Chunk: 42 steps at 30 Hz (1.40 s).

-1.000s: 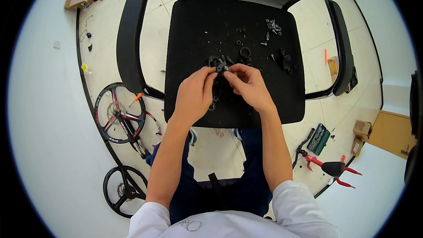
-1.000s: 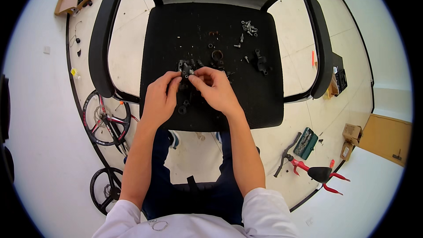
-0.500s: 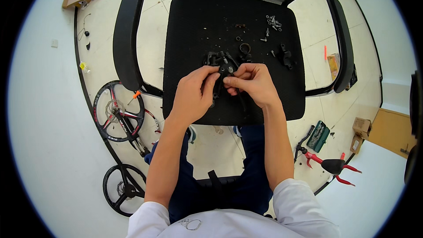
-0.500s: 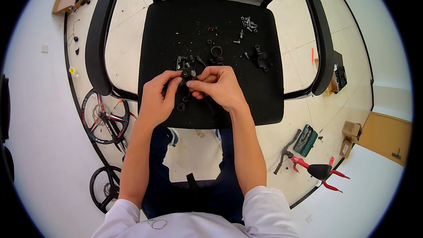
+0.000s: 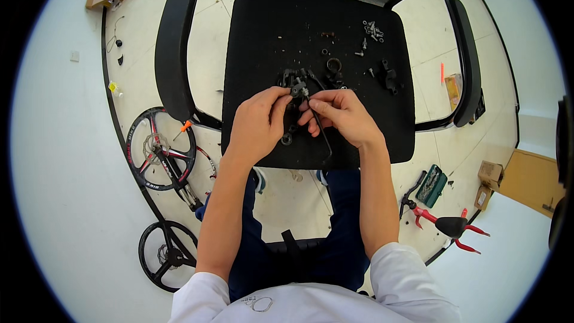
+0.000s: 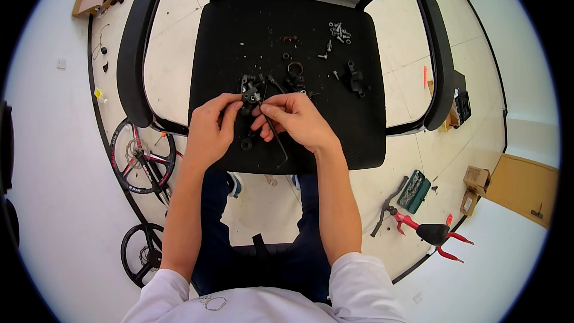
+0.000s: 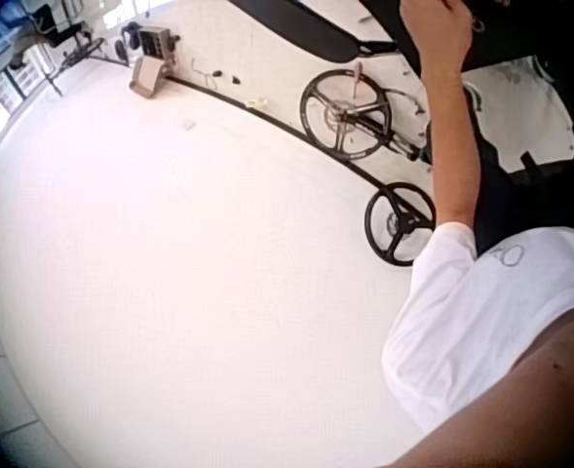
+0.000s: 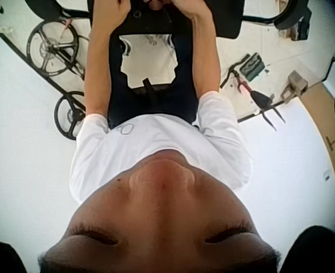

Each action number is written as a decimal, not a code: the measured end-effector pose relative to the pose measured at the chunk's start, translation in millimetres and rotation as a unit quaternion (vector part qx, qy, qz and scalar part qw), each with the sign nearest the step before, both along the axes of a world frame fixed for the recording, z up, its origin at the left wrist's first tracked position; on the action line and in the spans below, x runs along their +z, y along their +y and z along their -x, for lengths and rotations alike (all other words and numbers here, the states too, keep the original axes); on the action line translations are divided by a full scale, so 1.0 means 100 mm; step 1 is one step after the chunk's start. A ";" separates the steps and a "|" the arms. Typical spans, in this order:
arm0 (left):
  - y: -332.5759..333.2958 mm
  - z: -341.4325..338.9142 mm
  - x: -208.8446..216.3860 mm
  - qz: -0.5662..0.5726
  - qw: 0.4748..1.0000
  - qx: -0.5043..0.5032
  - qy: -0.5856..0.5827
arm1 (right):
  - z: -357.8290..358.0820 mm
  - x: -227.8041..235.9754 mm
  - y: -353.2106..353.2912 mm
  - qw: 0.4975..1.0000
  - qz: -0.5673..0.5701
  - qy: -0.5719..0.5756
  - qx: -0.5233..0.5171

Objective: The person sits on the floor and assembles small mechanical components on a black office chair. They repeatedly pick up, connect, and separate small parts, including a cylindrical housing and a chain-like assembly, using only their hands.

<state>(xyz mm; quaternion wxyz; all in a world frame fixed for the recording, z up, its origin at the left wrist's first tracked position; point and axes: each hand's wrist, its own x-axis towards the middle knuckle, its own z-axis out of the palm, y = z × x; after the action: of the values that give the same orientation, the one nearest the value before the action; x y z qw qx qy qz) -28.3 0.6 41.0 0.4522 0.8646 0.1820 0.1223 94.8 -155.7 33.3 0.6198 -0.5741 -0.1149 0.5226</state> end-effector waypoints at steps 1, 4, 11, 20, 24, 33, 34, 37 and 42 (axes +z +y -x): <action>0.01 0.00 -0.01 0.001 1.000 -0.005 -0.002 | 0.00 0.01 0.00 1.000 0.006 -0.010 -0.004; 0.06 0.02 0.01 0.002 1.000 -0.026 -0.005 | 0.03 0.02 0.02 0.997 0.047 -0.064 -0.022; 0.05 0.02 -0.06 -0.025 0.998 -0.008 -0.055 | 0.09 -0.03 0.09 0.989 0.042 -0.117 -0.086; 0.03 0.00 -0.15 -0.111 0.993 0.014 -0.024 | 0.12 -0.10 0.09 0.998 0.046 -0.011 -0.029; 0.04 -0.05 -0.14 -0.081 0.996 0.000 -0.032 | 0.12 -0.08 0.07 0.997 0.042 -0.055 -0.034; 0.02 -0.01 -0.10 0.013 1.000 0.014 0.011 | 0.10 0.01 0.05 0.997 0.058 -0.041 -0.037; 0.03 -0.03 -0.07 0.029 0.999 0.013 0.019 | 0.10 0.00 0.03 0.997 0.053 -0.039 -0.040; 0.07 -0.07 -0.03 0.052 0.998 0.024 0.019 | 0.07 -0.05 0.05 0.993 -0.035 -0.020 -0.114; -0.01 -0.02 -0.07 0.044 0.999 0.016 0.022 | -0.02 -0.16 0.01 0.850 -0.310 0.271 -0.327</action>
<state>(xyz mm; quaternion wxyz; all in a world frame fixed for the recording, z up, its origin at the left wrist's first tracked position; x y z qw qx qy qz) -26.4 0.0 33.9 0.4840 0.8431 0.2108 0.1022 96.7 -154.9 17.5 0.9074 -0.1919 0.0958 0.3614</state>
